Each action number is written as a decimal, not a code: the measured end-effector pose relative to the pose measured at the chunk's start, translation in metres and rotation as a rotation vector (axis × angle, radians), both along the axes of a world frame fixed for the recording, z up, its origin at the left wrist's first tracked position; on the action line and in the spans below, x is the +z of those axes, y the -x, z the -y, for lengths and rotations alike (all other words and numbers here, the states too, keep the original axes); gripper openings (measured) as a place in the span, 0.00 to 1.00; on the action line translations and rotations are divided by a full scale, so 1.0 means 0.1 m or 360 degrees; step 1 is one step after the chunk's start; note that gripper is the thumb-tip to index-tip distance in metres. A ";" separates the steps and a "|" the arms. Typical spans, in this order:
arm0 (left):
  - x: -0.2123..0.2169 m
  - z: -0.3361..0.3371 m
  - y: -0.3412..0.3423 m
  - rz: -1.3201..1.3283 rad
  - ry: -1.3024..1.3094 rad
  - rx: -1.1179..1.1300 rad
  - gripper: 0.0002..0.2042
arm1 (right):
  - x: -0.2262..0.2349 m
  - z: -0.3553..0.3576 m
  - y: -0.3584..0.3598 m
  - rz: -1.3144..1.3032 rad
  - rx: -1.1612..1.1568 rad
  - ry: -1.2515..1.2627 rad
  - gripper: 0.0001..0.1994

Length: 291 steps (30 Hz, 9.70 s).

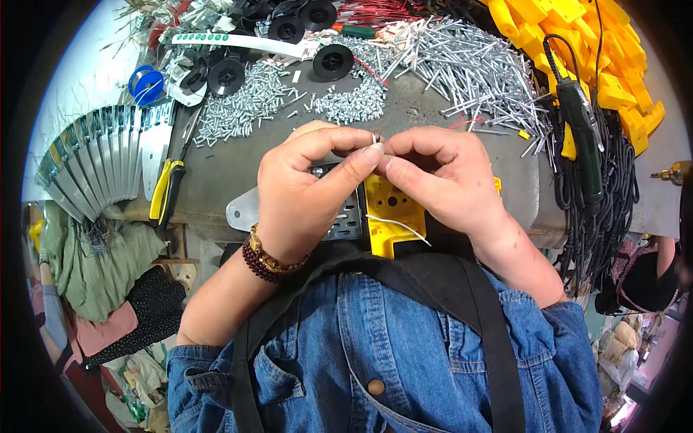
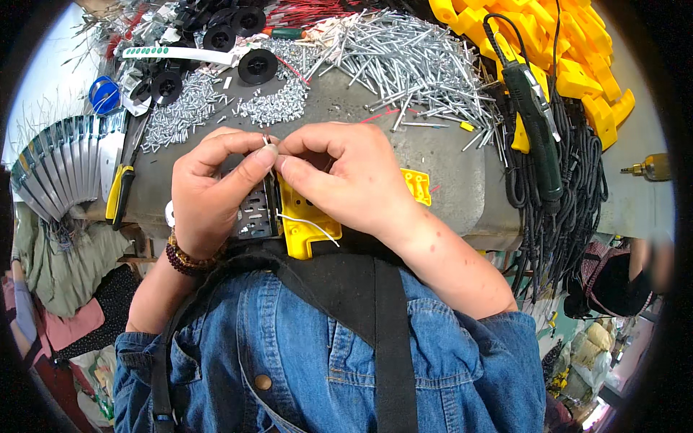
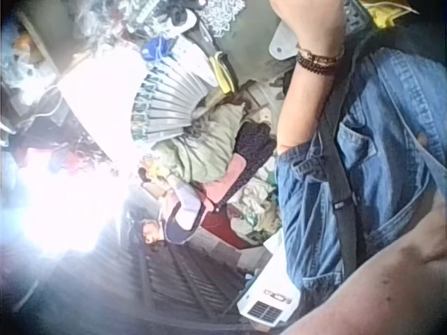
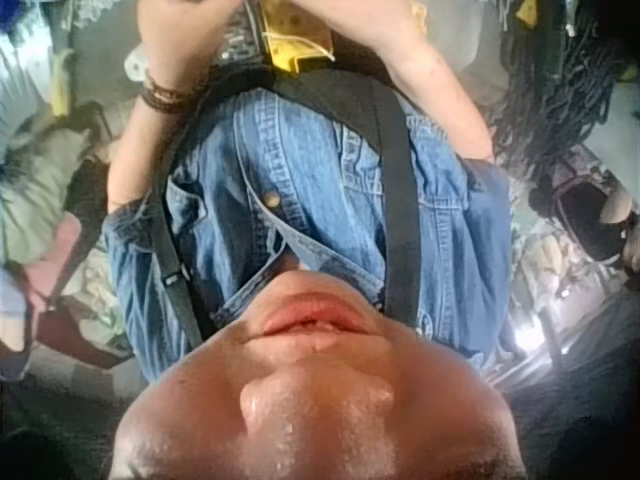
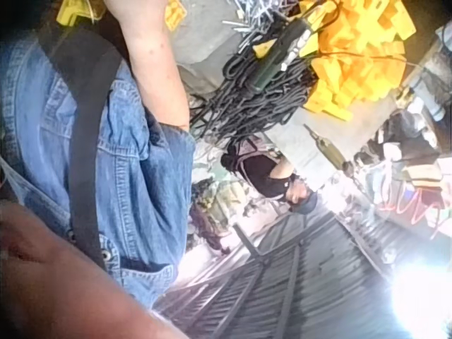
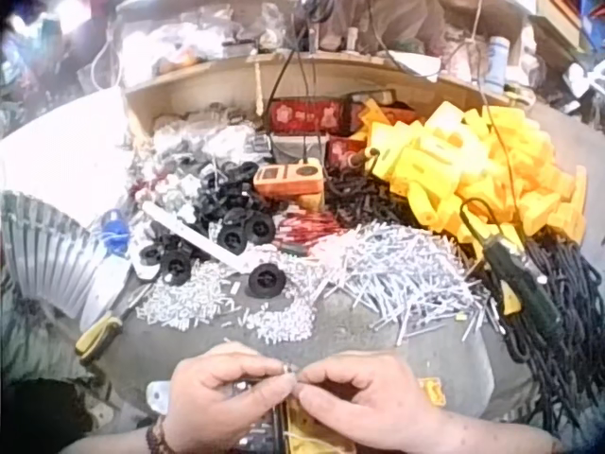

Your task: The person assembles an electric tool by placing internal electrical components into a yellow casing, fastening the housing shut with screws using a powered screwdriver, and attaching a dial knob. The person then sets the assembled tool aside and begins positioning wiring into another casing.

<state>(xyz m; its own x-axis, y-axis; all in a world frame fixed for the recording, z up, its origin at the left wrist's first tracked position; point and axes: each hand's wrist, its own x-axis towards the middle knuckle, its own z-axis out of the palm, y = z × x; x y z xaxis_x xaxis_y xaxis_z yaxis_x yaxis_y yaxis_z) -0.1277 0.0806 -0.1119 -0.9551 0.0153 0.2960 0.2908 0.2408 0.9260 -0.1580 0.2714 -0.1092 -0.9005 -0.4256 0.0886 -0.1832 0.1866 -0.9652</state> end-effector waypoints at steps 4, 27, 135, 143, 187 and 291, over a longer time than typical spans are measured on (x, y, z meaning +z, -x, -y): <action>-0.01 0.01 0.02 -0.0024 0.0016 -0.0001 0.07 | -0.02 0.02 -0.01 -0.0012 -0.0024 0.0048 0.09; 0.22 0.12 0.08 0.0010 0.0439 -0.0321 0.05 | 0.28 -0.18 0.27 -0.1771 0.0079 -0.0601 0.13; -0.11 0.20 0.14 -0.0396 0.0518 -0.0049 0.03 | 0.44 -0.11 0.46 -0.0507 -0.0031 -0.0509 0.06; -0.10 0.17 0.18 -0.0414 0.0563 -0.0067 0.03 | 0.35 -0.07 0.26 -0.0449 0.0006 -0.0331 0.05; -0.10 0.23 0.10 -0.0252 0.0361 -0.0065 0.23 | 0.29 0.15 0.36 -0.0128 0.0385 -0.0377 0.07; -0.11 0.32 -0.15 -0.0747 0.1184 -0.0239 0.07 | -0.03 -0.14 -0.02 -0.1952 0.0220 -0.0872 0.12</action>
<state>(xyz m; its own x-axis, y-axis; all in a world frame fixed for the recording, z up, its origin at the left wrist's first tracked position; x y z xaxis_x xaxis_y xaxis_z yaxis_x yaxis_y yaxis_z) -0.1131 0.0486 -0.1230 -0.7103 0.4747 0.5197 0.6777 0.6606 0.3229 -0.1556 0.2857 -0.1123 -0.3114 -0.7454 0.5894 -0.9153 0.4020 0.0249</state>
